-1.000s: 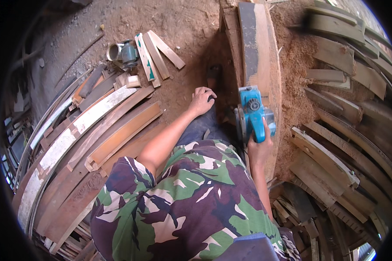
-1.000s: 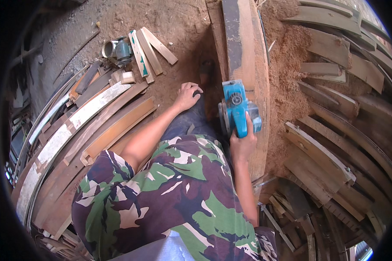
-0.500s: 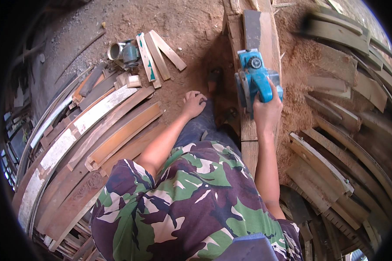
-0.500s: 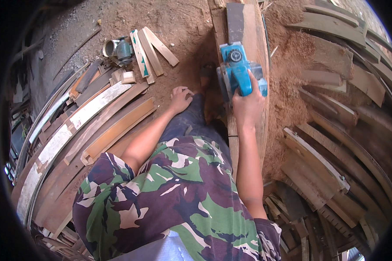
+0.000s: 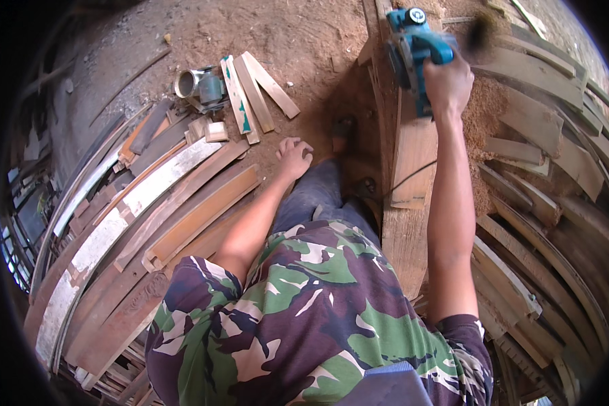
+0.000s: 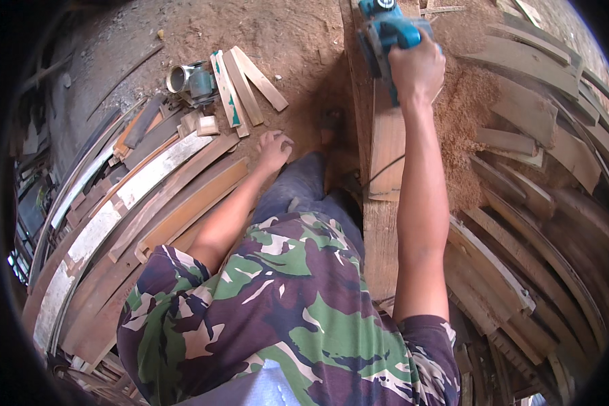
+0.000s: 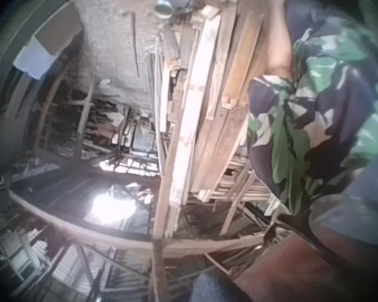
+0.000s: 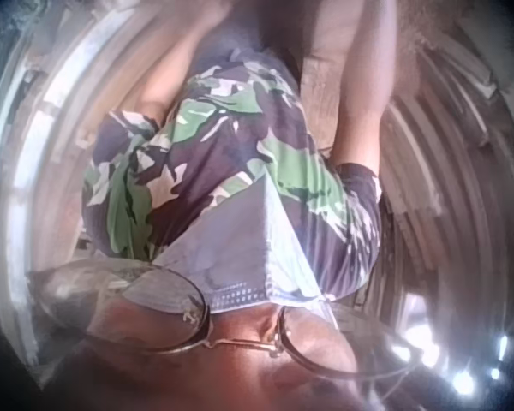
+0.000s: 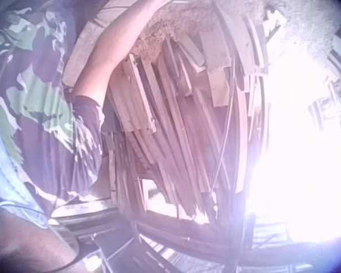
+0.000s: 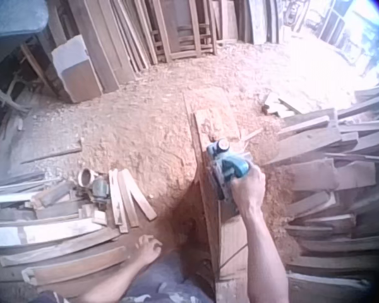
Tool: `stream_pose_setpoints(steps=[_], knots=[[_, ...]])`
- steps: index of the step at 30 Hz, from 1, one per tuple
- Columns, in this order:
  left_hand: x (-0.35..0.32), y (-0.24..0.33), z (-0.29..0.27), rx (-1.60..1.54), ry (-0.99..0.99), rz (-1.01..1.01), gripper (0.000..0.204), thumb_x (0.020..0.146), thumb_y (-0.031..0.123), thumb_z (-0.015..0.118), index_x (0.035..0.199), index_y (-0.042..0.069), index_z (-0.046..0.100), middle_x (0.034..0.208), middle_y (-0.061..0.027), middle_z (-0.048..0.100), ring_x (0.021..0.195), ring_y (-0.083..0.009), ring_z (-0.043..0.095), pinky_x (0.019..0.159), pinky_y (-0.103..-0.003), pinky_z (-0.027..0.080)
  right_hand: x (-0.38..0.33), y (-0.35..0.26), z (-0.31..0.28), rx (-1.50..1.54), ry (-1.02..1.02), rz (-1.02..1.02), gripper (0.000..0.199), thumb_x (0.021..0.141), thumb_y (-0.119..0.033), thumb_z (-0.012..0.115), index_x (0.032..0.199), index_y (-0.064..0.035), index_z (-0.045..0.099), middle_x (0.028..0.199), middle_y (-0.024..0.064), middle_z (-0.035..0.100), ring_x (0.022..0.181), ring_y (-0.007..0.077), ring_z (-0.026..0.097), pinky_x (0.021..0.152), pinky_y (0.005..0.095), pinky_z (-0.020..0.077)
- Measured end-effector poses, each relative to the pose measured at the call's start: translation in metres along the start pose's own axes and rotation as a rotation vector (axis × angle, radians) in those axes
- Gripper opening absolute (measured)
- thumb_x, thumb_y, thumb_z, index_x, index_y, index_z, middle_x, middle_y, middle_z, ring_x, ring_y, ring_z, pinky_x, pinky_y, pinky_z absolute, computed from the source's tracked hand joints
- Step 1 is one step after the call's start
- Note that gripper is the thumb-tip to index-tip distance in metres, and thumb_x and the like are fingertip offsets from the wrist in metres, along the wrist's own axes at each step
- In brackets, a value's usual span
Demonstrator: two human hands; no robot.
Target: The person cuts a wooden board using a circular saw and smooths a wooden beam with an electric planer.
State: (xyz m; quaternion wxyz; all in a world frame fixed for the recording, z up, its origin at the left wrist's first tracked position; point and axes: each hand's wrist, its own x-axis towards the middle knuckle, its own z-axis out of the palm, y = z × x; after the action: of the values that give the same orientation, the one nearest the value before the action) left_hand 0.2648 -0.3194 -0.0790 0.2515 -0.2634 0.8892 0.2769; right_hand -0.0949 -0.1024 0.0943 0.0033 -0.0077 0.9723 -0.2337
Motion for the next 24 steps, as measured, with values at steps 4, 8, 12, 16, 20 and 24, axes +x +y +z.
stream_pose_setpoints(steps=[4, 8, 12, 16, 20, 24], knots=[[0.022, 0.008, -0.015, 0.024, 0.026, 0.112, 0.021, 0.086, 0.020, 0.071, 0.107, 0.022, 0.075, 0.144, -0.0113, 0.054, 0.145, -0.0356, 0.036, 0.118, -0.057, 0.030, 0.071, 0.005, 0.015, 0.080, -0.010, 0.025, 0.038, 0.083, -0.034, 0.076, 0.111, -0.0080, 0.077, 0.102, 0.0262, 0.075, 0.101, 0.0463, 0.072, 0.087, 0.0492, 0.0592], [0.034, 0.025, -0.027, -0.051, 0.017, 0.136, 0.022, 0.087, 0.017, 0.069, 0.108, 0.022, 0.074, 0.140, -0.0105, 0.056, 0.142, -0.0362, 0.039, 0.119, -0.055, 0.031, 0.060, 0.009, 0.011, 0.225, 0.004, -0.035, 0.041, 0.082, -0.039, 0.082, 0.110, -0.0096, 0.079, 0.088, 0.0190, 0.077, 0.084, 0.0342, 0.076, 0.076, 0.0431, 0.0589], [0.038, 0.027, -0.030, -0.142, -0.024, 0.125, 0.022, 0.089, 0.016, 0.067, 0.110, 0.019, 0.074, 0.134, -0.0131, 0.059, 0.136, -0.0380, 0.045, 0.117, -0.052, 0.036, -0.051, 0.049, -0.045, 0.470, -0.250, 0.189, 0.046, 0.080, -0.040, 0.084, 0.115, -0.0104, 0.080, 0.087, 0.0142, 0.076, 0.078, 0.0212, 0.071, 0.073, 0.0374, 0.0554], [0.042, 0.029, -0.020, -0.118, 0.029, 0.274, 0.033, 0.090, 0.018, 0.067, 0.123, 0.015, 0.068, 0.130, -0.0180, 0.060, 0.129, -0.0406, 0.050, 0.115, -0.051, 0.039, -0.225, 0.091, -0.106, 0.591, -0.192, 0.463, 0.045, 0.085, -0.034, 0.086, 0.114, -0.0002, 0.076, 0.088, 0.0085, 0.075, 0.081, 0.0167, 0.068, 0.077, 0.0349, 0.0541], [0.035, 0.086, -0.011, -0.084, 0.166, 0.438, 0.054, 0.090, 0.024, 0.070, 0.140, 0.012, 0.055, 0.134, -0.0222, 0.054, 0.127, -0.0429, 0.050, 0.114, -0.054, 0.038, -0.382, 0.146, -0.133, 0.561, -0.005, 0.643, 0.042, 0.085, -0.034, 0.087, 0.107, 0.0000, 0.078, 0.085, 0.0077, 0.075, 0.078, 0.0171, 0.068, 0.075, 0.0358, 0.0535], [0.020, 0.170, 0.016, -0.180, 0.293, 0.530, 0.070, 0.087, 0.033, 0.075, 0.146, 0.008, 0.048, 0.133, -0.0286, 0.047, 0.126, -0.0460, 0.044, 0.113, -0.058, 0.035, -0.487, 0.179, -0.146, 0.384, 0.057, 0.732, 0.046, 0.083, -0.042, 0.086, 0.103, -0.0018, 0.079, 0.083, 0.0155, 0.075, 0.075, 0.0253, 0.071, 0.073, 0.0394, 0.0540]])
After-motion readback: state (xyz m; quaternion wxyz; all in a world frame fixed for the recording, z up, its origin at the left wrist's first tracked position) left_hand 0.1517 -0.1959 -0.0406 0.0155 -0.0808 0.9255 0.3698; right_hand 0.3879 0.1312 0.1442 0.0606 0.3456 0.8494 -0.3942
